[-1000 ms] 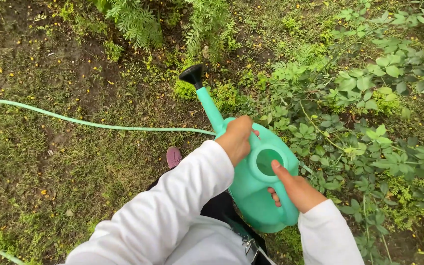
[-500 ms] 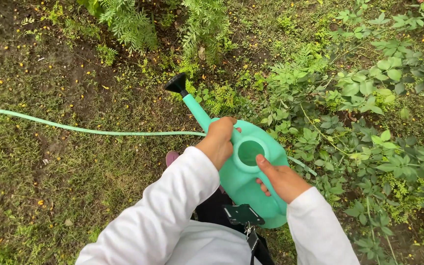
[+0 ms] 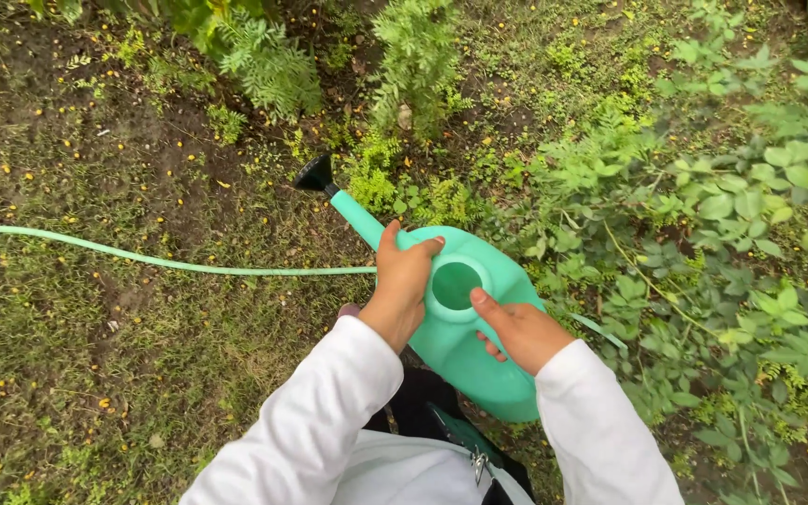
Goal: Fill a watering can from an outdoor faucet and water various plants in a garden.
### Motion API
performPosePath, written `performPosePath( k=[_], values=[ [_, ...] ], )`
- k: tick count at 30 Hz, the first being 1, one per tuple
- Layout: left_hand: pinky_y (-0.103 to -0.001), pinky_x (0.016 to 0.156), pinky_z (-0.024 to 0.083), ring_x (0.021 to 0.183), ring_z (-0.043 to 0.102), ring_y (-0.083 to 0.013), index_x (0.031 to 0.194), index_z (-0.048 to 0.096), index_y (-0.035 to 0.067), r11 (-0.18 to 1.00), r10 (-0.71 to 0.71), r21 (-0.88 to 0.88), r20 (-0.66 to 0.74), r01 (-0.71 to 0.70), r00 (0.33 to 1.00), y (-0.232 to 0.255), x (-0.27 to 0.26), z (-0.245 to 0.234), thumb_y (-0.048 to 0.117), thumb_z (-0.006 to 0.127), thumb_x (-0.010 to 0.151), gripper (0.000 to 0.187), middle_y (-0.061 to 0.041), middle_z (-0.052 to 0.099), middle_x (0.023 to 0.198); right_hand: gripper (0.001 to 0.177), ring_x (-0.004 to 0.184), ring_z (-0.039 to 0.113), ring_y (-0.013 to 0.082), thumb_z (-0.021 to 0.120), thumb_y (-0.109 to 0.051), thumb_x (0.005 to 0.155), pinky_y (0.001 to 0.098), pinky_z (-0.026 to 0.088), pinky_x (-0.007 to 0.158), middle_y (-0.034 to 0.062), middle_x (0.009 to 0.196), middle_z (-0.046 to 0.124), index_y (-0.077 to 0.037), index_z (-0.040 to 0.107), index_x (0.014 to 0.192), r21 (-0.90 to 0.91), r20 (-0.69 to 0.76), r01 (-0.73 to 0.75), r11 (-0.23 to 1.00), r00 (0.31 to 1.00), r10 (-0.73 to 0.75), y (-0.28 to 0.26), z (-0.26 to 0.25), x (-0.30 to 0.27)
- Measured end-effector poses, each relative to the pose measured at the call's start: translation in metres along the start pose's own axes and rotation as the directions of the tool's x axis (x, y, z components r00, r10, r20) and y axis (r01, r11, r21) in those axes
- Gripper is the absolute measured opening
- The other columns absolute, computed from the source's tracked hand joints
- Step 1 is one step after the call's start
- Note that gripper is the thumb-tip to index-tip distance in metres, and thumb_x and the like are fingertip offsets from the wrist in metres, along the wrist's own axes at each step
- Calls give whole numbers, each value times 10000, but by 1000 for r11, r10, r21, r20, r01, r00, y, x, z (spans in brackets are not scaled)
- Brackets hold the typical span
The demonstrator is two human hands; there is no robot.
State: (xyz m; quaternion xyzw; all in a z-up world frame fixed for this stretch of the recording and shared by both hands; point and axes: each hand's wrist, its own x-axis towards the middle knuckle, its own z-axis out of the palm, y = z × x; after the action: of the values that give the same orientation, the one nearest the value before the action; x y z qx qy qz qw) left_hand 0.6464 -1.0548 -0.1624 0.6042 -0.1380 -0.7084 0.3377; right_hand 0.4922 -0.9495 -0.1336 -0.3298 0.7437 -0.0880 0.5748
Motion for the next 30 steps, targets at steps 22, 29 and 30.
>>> performPosePath(
  k=[22, 29, 30],
  values=[
    [-401, 804, 527, 935, 628, -245, 1475, 433, 109, 999, -13, -53, -99, 8, 995, 72, 63, -78, 50, 592, 896, 604, -156, 645, 1079, 920, 638, 651, 199, 414, -848, 803, 329, 558, 657, 97, 674, 682, 18, 724, 787, -224, -3, -6, 975, 1000, 5, -112, 58, 46],
    [-373, 800, 518, 909, 620, -214, 1412, 487, 87, 992, 0, -127, -130, -16, 992, 86, 72, -90, 45, 582, 902, 520, -124, 645, 1039, 913, 641, 659, 206, 429, -846, 798, 337, 559, 661, 102, 670, 688, 15, 730, 774, -299, 9, -12, 954, 1000, 15, -144, 61, 50],
    [-369, 805, 514, 916, 618, -214, 1404, 492, 79, 991, 10, -134, -139, -28, 990, 86, 75, -91, 43, 582, 900, 513, -127, 645, 1043, 913, 642, 662, 205, 429, -847, 797, 337, 560, 664, 102, 671, 690, 14, 733, 780, -312, 8, -15, 950, 1000, 18, -148, 61, 51]
  ],
)
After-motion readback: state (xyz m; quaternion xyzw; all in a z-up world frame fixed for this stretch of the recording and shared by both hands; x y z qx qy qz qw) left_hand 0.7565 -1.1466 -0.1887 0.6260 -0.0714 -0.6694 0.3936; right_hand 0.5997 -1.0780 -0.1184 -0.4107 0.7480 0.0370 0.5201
